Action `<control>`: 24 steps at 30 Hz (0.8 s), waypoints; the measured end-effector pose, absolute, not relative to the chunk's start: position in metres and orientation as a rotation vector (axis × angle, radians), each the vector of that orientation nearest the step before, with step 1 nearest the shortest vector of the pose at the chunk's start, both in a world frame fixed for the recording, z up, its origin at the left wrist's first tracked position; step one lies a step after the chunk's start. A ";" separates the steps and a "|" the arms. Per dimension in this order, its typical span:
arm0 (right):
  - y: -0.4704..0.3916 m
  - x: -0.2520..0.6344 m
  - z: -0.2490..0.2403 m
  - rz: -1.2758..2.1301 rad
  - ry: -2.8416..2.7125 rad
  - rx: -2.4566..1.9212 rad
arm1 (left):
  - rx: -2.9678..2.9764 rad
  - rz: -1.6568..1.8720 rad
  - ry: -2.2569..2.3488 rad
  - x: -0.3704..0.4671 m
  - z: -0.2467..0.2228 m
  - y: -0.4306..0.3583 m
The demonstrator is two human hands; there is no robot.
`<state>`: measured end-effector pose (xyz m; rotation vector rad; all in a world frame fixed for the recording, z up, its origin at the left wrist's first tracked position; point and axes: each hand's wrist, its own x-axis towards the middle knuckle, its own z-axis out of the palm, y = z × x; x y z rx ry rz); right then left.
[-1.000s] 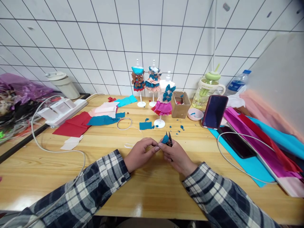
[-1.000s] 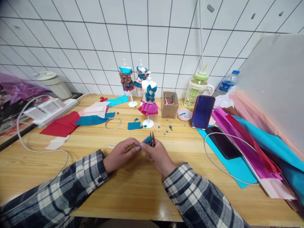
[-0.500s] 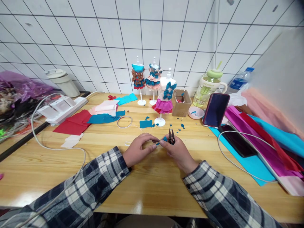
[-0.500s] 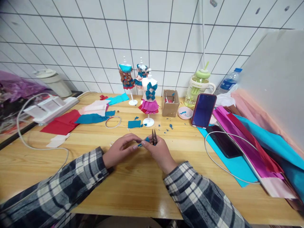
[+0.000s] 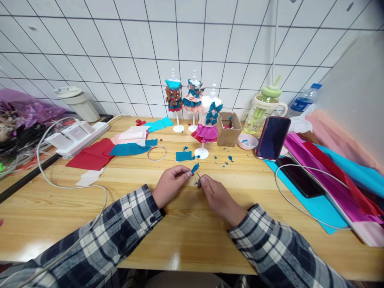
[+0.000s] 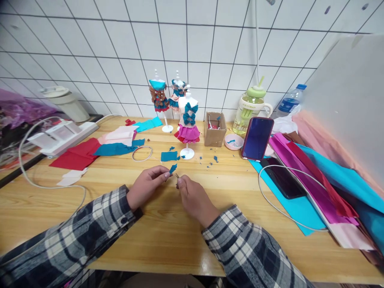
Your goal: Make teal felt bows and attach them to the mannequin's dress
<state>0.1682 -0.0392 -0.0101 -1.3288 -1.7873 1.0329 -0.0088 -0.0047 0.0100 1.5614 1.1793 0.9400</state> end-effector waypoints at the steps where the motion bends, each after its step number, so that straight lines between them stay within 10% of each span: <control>1: -0.040 0.167 -0.011 1.019 -1.822 -1.339 | 1.583 0.932 1.175 -0.008 0.010 -0.006; 24: -0.042 0.165 -0.012 1.043 -1.876 -1.322 | 1.857 0.901 1.190 -0.005 0.006 -0.010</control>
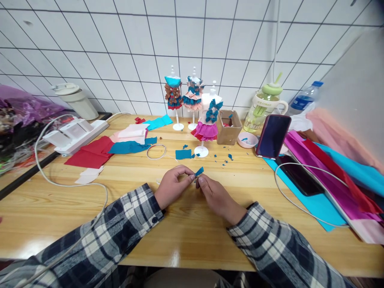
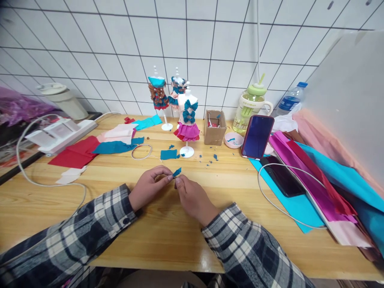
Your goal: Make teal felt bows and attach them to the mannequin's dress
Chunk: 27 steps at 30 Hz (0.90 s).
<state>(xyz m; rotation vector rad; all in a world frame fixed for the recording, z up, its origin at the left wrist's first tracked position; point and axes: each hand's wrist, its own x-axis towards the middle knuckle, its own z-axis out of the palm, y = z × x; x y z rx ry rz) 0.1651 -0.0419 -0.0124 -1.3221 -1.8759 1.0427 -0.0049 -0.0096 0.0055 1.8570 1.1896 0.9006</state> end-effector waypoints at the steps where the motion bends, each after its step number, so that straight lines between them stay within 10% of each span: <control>1: -0.042 0.165 -0.013 1.035 -1.872 -1.323 | 1.863 0.896 1.186 -0.005 0.005 -0.010; 27: -0.038 0.163 -0.014 1.182 -1.726 -1.278 | 1.840 0.893 1.135 -0.005 0.003 -0.009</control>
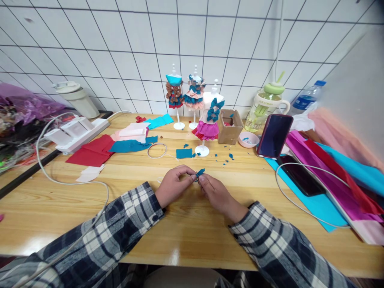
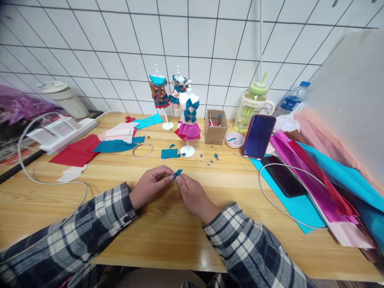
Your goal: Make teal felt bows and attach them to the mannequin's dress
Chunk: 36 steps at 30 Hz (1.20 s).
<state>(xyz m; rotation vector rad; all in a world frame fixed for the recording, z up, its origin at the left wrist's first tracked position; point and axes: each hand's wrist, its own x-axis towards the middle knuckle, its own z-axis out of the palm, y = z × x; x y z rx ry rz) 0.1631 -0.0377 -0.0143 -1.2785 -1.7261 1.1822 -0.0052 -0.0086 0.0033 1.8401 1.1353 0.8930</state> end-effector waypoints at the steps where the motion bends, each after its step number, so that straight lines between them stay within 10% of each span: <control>1: -0.037 0.163 -0.014 1.189 -1.721 -1.279 | 1.835 0.890 1.139 -0.005 0.003 -0.009; 14: -0.035 0.168 -0.014 1.074 -1.750 -1.317 | 1.790 0.868 1.199 -0.005 -0.001 -0.007; 26: -0.019 0.196 -0.004 0.166 -2.043 -1.689 | 1.514 0.949 1.069 -0.002 0.000 -0.011; 36: -0.032 0.173 0.003 0.844 -1.667 -1.303 | 1.481 0.900 1.032 -0.002 -0.001 -0.010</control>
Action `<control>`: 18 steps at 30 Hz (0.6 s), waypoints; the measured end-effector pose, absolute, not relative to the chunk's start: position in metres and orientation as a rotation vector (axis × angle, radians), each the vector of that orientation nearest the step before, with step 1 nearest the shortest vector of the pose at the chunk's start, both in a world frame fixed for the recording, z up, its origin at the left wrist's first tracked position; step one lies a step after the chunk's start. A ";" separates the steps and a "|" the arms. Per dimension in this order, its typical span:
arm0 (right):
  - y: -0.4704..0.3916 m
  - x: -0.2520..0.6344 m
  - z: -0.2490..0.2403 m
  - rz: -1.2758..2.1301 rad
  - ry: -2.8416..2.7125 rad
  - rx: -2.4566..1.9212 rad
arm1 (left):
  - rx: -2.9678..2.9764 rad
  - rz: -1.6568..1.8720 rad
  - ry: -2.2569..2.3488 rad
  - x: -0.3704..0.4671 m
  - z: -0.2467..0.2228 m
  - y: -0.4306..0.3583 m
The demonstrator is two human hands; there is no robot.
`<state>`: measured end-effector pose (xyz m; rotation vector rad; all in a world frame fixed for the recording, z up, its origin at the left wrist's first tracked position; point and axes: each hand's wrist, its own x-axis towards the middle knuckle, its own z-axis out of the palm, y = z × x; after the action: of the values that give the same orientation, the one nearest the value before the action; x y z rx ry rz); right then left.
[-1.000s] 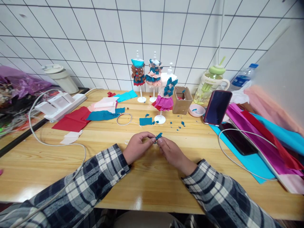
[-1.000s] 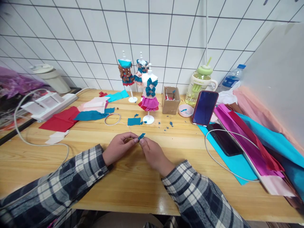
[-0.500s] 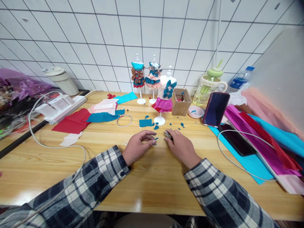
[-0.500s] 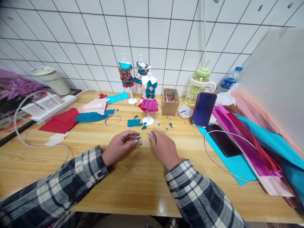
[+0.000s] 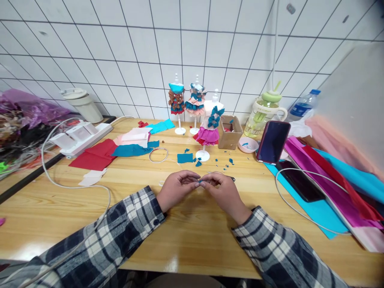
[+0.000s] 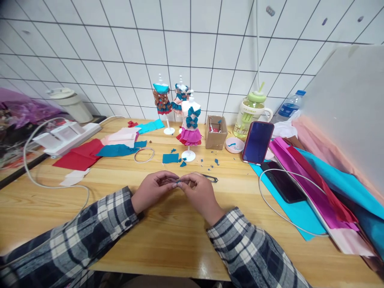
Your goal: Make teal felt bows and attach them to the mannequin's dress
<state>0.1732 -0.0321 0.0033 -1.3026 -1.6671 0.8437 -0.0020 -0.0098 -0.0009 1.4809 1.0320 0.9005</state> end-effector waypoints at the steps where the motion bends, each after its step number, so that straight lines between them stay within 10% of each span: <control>1: -0.031 0.174 0.002 0.830 -1.669 -1.305 | 1.518 0.867 1.049 -0.002 0.000 -0.010; 18: -0.024 0.175 -0.007 0.977 -1.497 -1.338 | 1.383 0.789 0.958 -0.006 -0.002 -0.011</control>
<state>0.1746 -0.0245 -0.0067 -1.3384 -1.4967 0.9774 -0.0057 -0.0109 -0.0016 1.3829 0.9576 0.7893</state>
